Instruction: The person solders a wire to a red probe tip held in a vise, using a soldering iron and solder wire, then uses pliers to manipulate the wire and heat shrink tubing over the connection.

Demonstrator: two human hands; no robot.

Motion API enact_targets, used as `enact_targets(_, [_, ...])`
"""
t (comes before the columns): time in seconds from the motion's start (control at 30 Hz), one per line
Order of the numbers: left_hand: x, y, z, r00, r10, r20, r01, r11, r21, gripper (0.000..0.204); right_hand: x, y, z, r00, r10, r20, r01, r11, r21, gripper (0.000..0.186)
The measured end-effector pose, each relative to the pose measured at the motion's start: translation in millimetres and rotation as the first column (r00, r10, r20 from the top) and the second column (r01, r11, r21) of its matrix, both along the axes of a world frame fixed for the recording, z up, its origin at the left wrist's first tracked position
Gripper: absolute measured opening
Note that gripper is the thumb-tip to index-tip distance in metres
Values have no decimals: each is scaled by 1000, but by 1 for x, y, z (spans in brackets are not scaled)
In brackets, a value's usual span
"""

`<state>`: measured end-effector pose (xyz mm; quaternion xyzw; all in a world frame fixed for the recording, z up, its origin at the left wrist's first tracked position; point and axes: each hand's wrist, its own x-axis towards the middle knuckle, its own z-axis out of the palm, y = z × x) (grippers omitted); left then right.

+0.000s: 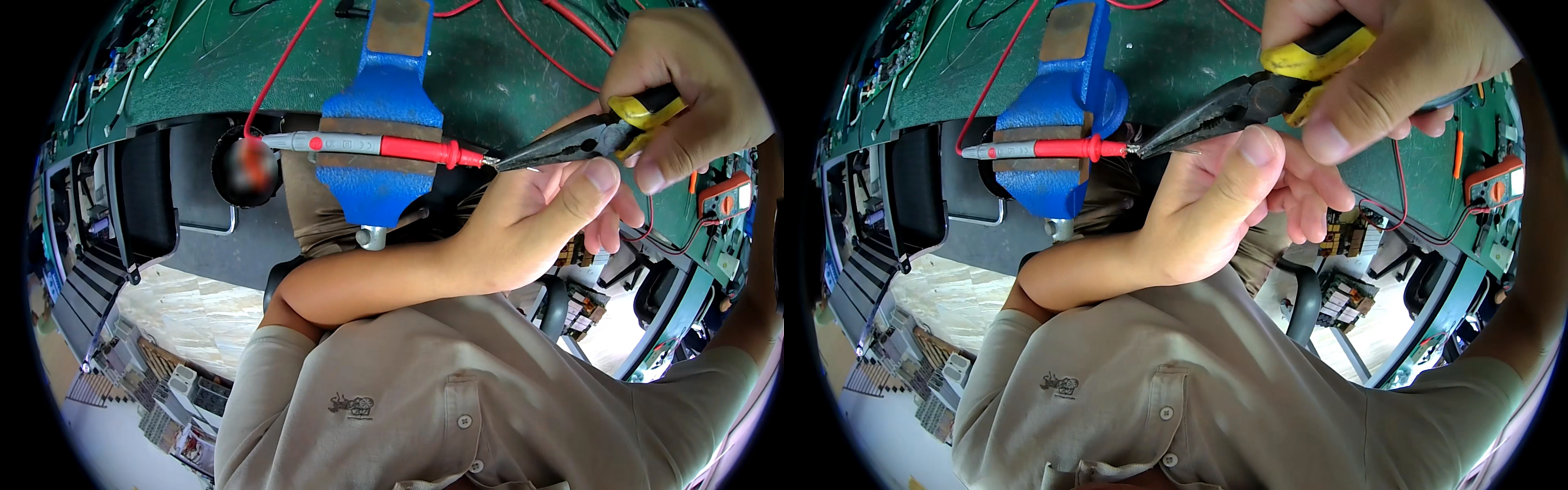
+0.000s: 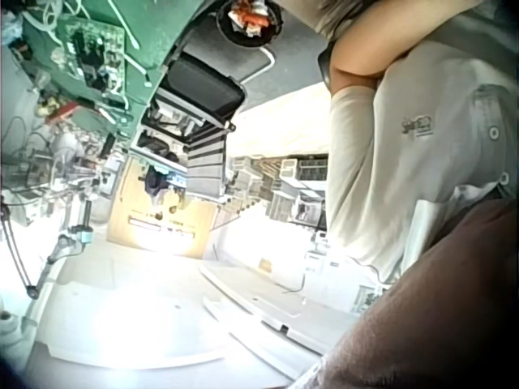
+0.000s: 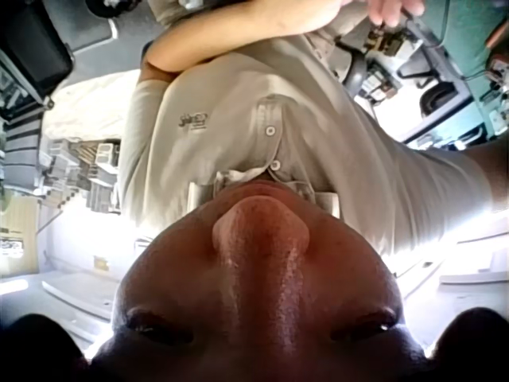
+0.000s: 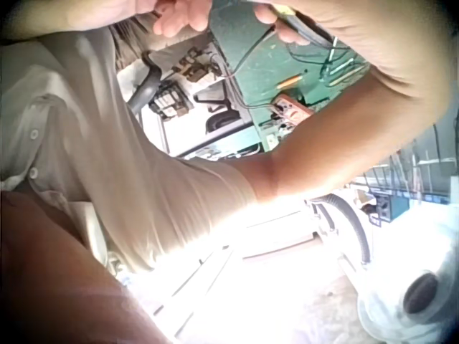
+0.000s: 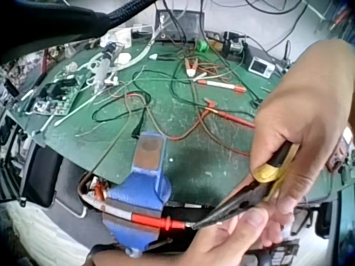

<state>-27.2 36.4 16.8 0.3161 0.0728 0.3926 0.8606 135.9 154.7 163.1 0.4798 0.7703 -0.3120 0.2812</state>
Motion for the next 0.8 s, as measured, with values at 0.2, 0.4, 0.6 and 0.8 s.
enact_targets(0.2, [4, -1, 1, 999, 31, 10, -31, 999, -39, 58, -5, 6, 5, 998, 43, 49, -44, 999, 16, 30])
enact_targets(0.4, [5, 4, -6, 999, 7, 49, -10, 998, 61, 58, -8, 13, 10, 994, 72, 85, -75, 997, 35, 32])
enact_targets(0.6, [2, 3, 2, 1000, 17, 24, -17, 1000, -11, 57, -12, 10, 8, 979, 143, 142, -150, 988, 37, 33])
enact_targets(0.8, [4, 4, 0, 1000, 19, 4, -19, 1000, -18, 58, -16, 12, 12, 960, 197, 199, -207, 978, 31, 34])
